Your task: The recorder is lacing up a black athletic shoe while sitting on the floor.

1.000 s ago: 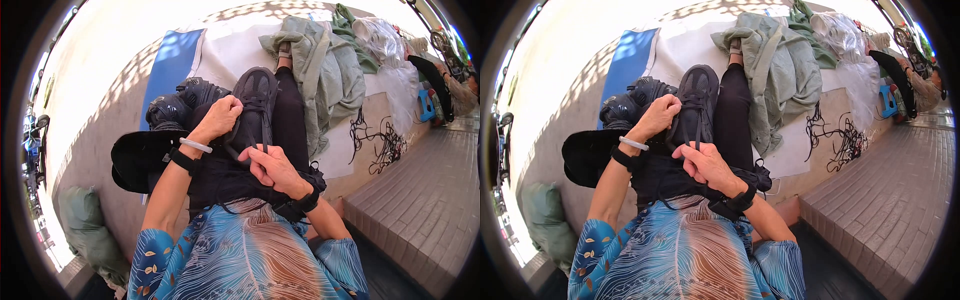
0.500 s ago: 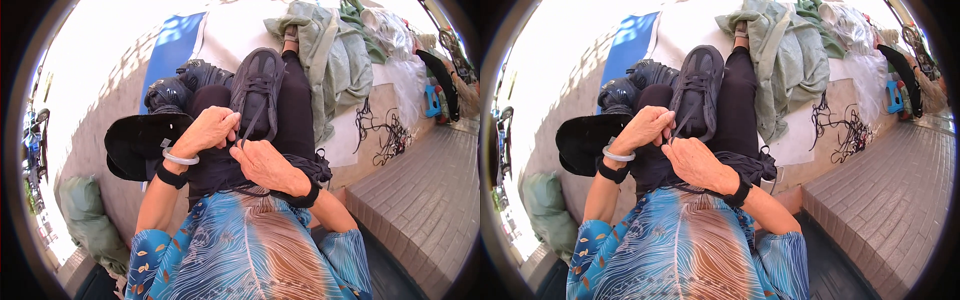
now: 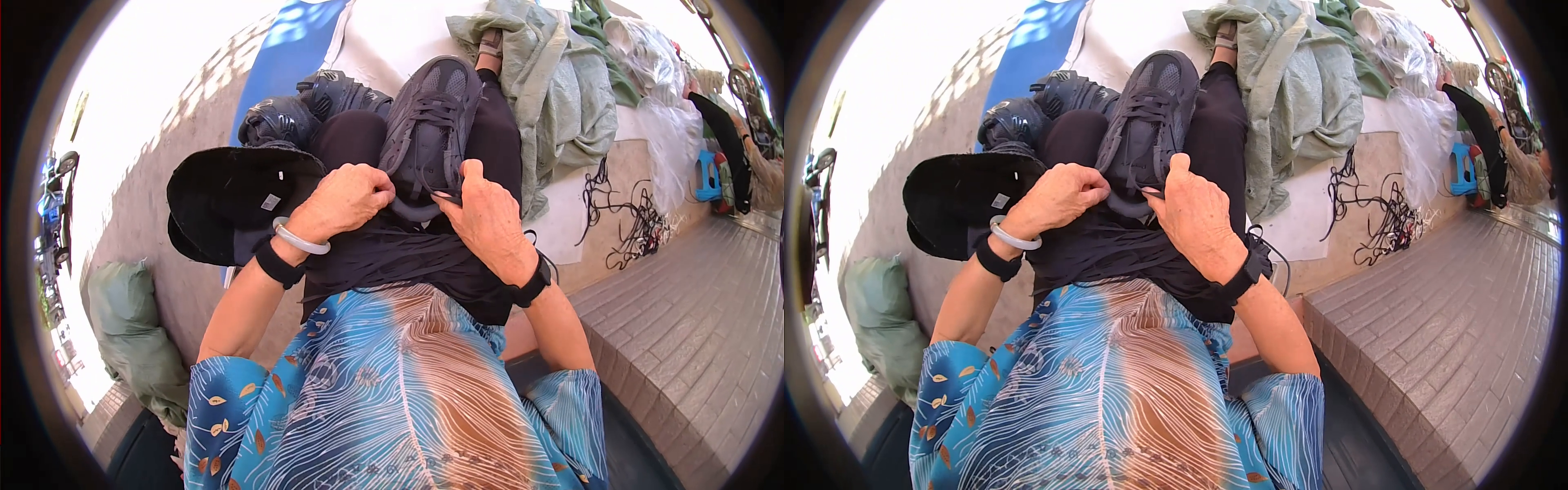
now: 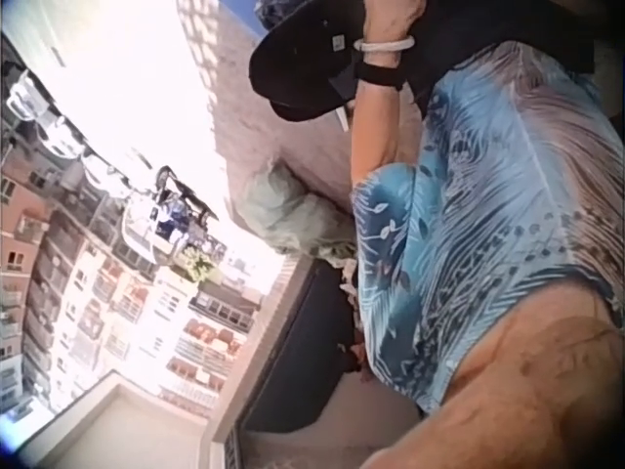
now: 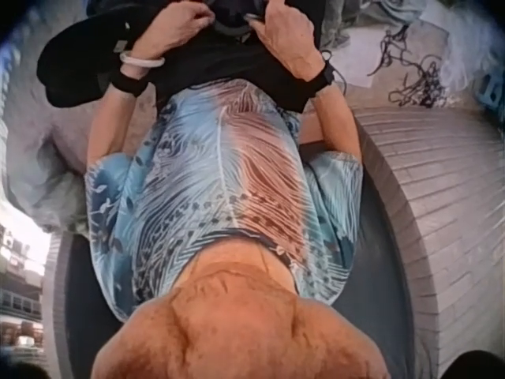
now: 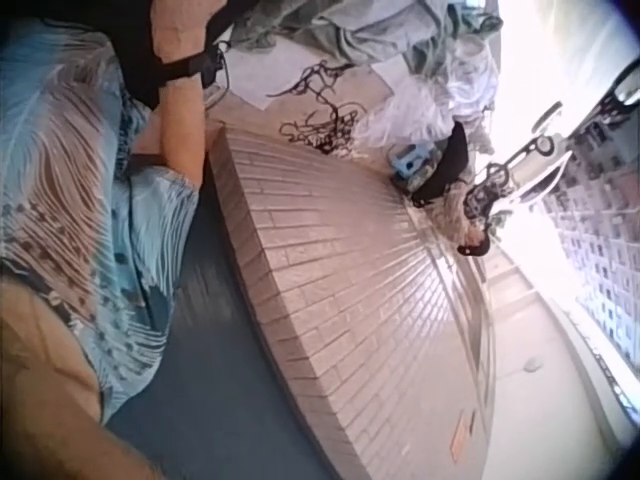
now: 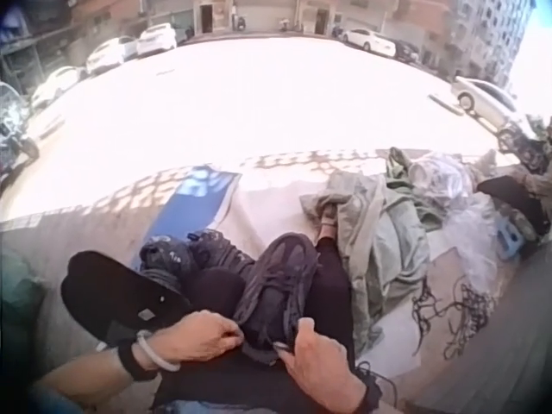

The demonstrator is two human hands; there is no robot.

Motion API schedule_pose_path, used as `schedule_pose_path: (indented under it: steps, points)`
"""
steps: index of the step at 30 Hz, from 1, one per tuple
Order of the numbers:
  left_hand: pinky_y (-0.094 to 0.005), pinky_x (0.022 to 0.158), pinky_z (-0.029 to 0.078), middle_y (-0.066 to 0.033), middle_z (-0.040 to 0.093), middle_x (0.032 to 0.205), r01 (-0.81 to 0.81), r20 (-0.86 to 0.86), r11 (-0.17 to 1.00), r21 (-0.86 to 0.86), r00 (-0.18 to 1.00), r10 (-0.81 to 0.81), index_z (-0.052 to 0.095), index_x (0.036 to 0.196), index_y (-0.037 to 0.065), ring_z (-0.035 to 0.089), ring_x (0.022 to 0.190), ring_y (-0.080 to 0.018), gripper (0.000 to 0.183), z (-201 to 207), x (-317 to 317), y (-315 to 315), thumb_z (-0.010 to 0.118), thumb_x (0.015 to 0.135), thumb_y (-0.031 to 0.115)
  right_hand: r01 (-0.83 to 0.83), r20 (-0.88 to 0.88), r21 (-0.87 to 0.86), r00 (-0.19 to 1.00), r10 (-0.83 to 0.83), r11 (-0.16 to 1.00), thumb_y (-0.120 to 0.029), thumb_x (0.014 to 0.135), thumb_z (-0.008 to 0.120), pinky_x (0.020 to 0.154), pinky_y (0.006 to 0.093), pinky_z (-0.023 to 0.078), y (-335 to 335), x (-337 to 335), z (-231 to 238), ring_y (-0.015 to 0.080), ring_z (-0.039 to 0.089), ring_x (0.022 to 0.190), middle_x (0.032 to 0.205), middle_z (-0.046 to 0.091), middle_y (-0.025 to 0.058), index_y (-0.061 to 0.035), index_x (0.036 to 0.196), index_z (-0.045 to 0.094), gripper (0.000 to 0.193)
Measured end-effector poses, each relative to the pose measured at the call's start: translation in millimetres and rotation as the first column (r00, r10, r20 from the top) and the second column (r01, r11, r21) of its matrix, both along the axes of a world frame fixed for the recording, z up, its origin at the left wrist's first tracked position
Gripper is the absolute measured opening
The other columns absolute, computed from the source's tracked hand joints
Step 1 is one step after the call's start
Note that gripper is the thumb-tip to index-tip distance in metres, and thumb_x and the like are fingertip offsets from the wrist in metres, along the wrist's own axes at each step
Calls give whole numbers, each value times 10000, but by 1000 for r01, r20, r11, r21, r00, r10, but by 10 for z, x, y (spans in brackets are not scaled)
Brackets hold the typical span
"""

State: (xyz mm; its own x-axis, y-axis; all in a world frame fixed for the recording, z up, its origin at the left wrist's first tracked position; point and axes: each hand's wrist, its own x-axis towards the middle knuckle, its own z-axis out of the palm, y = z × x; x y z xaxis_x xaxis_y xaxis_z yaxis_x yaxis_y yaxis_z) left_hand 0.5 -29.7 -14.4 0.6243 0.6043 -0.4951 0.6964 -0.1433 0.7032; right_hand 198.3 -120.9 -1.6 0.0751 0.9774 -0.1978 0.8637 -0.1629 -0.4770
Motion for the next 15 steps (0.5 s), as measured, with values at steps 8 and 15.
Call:
schedule_pose_path:
  steps: [8,15]
  points:
    - [-369,654,481,-122,623,752,-14,28,978,209,1000,8,655,849,-26,616,695,-292,216,136,27,-56,688,762,169,-14,2,-28,1000,14,1000,-210,846,624,649,458,520,-7,59,-131,412,640,700,679,623,247,16,891,451,288]
    - [-307,556,459,-83,646,766,-83,206,888,453,978,-14,623,981,-8,581,561,-179,209,276,75,-320,611,852,156,87,-183,128,981,-62,988,-193,889,588,607,473,482,-75,149,-137,425,610,696,686,608,235,-6,925,489,215]
